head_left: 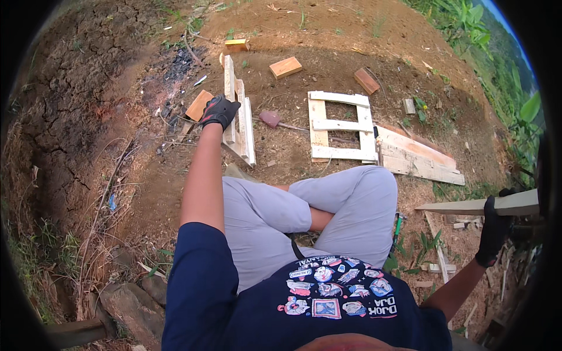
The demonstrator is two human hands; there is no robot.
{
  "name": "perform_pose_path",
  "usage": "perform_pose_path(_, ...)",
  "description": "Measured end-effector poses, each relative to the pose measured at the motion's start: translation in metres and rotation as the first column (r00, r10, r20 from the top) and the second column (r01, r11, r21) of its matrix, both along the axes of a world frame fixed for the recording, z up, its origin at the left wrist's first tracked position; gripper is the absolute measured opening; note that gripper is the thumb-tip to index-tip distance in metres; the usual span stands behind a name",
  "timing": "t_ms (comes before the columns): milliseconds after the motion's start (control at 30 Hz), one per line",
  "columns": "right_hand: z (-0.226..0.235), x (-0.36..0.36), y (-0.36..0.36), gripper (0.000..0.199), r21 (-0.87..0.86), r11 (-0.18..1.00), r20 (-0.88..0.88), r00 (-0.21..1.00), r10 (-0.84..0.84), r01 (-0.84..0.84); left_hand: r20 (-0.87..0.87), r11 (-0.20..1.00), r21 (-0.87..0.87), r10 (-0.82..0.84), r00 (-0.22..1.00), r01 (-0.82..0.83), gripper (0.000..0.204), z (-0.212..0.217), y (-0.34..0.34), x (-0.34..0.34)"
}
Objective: The person sits on the ground and uses a hammer to drive nails into a white wooden frame structure. They position wooden planks and secure them to the frame, occasionally picking up additional nails from the ground to continue the assembly.
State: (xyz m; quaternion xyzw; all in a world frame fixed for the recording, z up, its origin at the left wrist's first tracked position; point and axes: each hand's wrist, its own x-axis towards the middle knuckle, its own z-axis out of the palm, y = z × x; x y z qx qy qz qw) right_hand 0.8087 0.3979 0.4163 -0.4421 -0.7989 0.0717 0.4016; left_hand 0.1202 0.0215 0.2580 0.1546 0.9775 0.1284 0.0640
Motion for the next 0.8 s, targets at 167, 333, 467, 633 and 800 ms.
perform_pose_path(167,-0.047,0.008,0.005,0.058,0.117,0.992,-0.206,0.979,-0.010,0.035,-0.013,0.999,-0.026,-0.019,1.000,0.019,0.066,0.005,0.005,-0.006)
perform_pose_path(333,-0.085,0.009,0.013,0.068,0.061,0.987,-0.215,0.967,-0.134,0.150,0.017,1.000,0.011,0.003,1.000,-0.004,0.066,0.006,0.008,-0.004)
perform_pose_path(467,-0.137,0.012,0.027,0.093,-0.002,0.991,-0.137,0.981,-0.136,0.137,0.029,1.000,0.021,-0.014,0.999,0.014,0.062,0.004,0.001,-0.010)
perform_pose_path(633,-0.168,-0.001,0.071,0.085,0.112,0.993,-0.055,0.998,-0.016,0.022,0.049,0.999,-0.019,-0.040,0.998,0.041,0.073,0.010,0.000,-0.003)
perform_pose_path(800,-0.161,-0.089,0.085,0.079,-0.127,0.987,-0.058,0.994,0.096,-0.103,0.045,1.000,0.005,-0.031,0.999,0.030,0.076,0.009,0.003,0.000)
